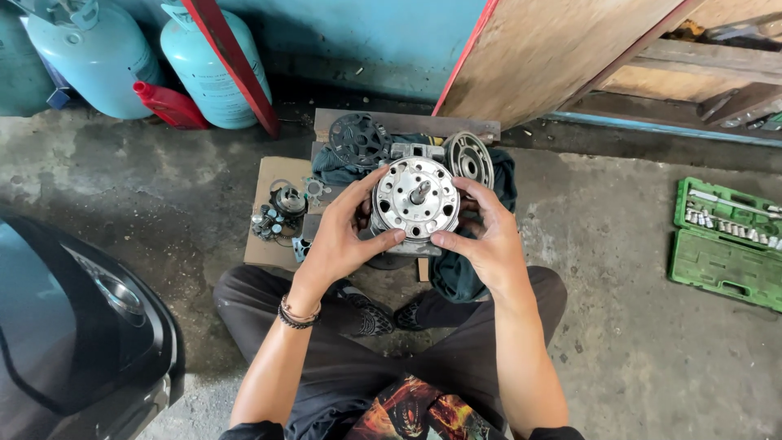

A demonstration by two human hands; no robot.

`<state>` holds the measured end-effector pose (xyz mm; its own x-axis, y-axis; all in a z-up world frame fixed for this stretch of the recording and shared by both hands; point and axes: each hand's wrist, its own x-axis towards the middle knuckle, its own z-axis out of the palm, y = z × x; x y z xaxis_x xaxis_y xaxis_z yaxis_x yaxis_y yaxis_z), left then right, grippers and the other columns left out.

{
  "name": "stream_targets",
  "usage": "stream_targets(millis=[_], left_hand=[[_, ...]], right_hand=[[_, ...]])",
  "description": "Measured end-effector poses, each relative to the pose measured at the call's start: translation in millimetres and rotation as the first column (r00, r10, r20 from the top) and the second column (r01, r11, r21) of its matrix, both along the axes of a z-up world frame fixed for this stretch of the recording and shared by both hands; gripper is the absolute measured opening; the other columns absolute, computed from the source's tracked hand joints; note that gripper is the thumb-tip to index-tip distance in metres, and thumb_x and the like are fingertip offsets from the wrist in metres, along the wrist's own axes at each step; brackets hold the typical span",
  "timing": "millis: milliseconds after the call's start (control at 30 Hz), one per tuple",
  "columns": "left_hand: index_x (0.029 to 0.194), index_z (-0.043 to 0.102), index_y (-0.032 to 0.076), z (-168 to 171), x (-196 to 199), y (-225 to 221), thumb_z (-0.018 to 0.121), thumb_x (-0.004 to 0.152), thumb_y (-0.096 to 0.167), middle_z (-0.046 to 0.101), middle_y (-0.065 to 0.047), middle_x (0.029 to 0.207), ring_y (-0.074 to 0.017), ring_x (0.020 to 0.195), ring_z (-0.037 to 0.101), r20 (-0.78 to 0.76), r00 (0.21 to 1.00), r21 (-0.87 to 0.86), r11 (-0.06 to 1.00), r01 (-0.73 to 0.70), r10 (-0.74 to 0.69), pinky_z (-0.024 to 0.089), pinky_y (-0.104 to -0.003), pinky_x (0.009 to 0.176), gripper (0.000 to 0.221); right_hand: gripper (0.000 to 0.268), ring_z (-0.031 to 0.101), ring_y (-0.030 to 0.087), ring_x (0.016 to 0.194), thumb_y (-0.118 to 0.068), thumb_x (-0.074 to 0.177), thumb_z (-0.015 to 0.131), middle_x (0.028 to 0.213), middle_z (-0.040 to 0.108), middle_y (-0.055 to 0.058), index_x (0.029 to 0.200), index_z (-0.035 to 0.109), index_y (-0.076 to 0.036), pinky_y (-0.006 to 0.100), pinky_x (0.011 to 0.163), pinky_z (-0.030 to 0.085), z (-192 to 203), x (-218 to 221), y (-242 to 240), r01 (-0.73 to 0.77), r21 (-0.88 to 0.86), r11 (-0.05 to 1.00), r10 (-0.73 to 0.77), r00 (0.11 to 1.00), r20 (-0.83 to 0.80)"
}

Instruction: Inspecting and assembling the internal components of an automotive air conditioning compressor

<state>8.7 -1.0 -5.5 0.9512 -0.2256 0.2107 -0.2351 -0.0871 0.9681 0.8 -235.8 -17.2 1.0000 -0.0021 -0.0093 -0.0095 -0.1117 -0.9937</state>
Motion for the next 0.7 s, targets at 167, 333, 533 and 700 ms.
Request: stream_targets(millis=[167,333,533,700], left_hand=[[0.153,0.048,0.011,-4,2,0,0.089,0.08,0.019,0.045,-0.005,0.086,-0.0184,0.075,0.048,-0.022,1.0,-0.035,0.999,0.021,-0.022,0.046,-0.034,0.066,0.084],[0.15,0.053,0.014,-13,4,1,0.095,0.073,0.02,0.044,-0.002,0.085,-0.0152,0.076,0.049,-0.067,0.998,-0.054,0.999,0.001,-0.005,0.047,-0.029,0.067,0.088],[0.149,0.053,0.011,-20,6,0,0.094,0.076,0.022,0.041,-0.004,0.084,-0.0175,0.076,0.045,-0.047,0.999,-0.062,0.998,-0.001,-0.002,0.044,-0.033,0.064,0.085],[0.151,0.05,0.012,-18,7,1,0.096,0.073,0.024,0.041,-0.002,0.085,-0.0167,0.078,0.047,-0.039,0.999,-0.069,0.997,0.023,-0.026,0.048,-0.033,0.068,0.091]], right_hand=[[0.086,0.057,0.018,0.113,-0.016,0.058,0.1,0.137,0.053,0.006,0.135,0.062,-0.007,0.03,0.094,0.054,3,2,0,-0.004,-0.024,1.0,0.006,0.998,0.061],[0.085,0.055,0.017,0.116,-0.018,0.06,0.099,0.141,0.052,0.005,0.135,0.062,-0.007,0.03,0.095,0.052,1,3,-1,-0.019,-0.039,0.999,0.022,0.996,0.09],[0.085,0.054,0.019,0.126,-0.021,0.061,0.1,0.141,0.054,0.007,0.135,0.062,-0.007,0.033,0.098,0.05,-7,7,-3,-0.031,-0.048,0.998,0.038,0.986,0.161],[0.083,0.052,0.018,0.131,-0.022,0.062,0.099,0.142,0.054,0.007,0.135,0.061,-0.006,0.032,0.101,0.048,-13,7,-3,-0.041,-0.004,0.999,0.041,0.979,0.199]])
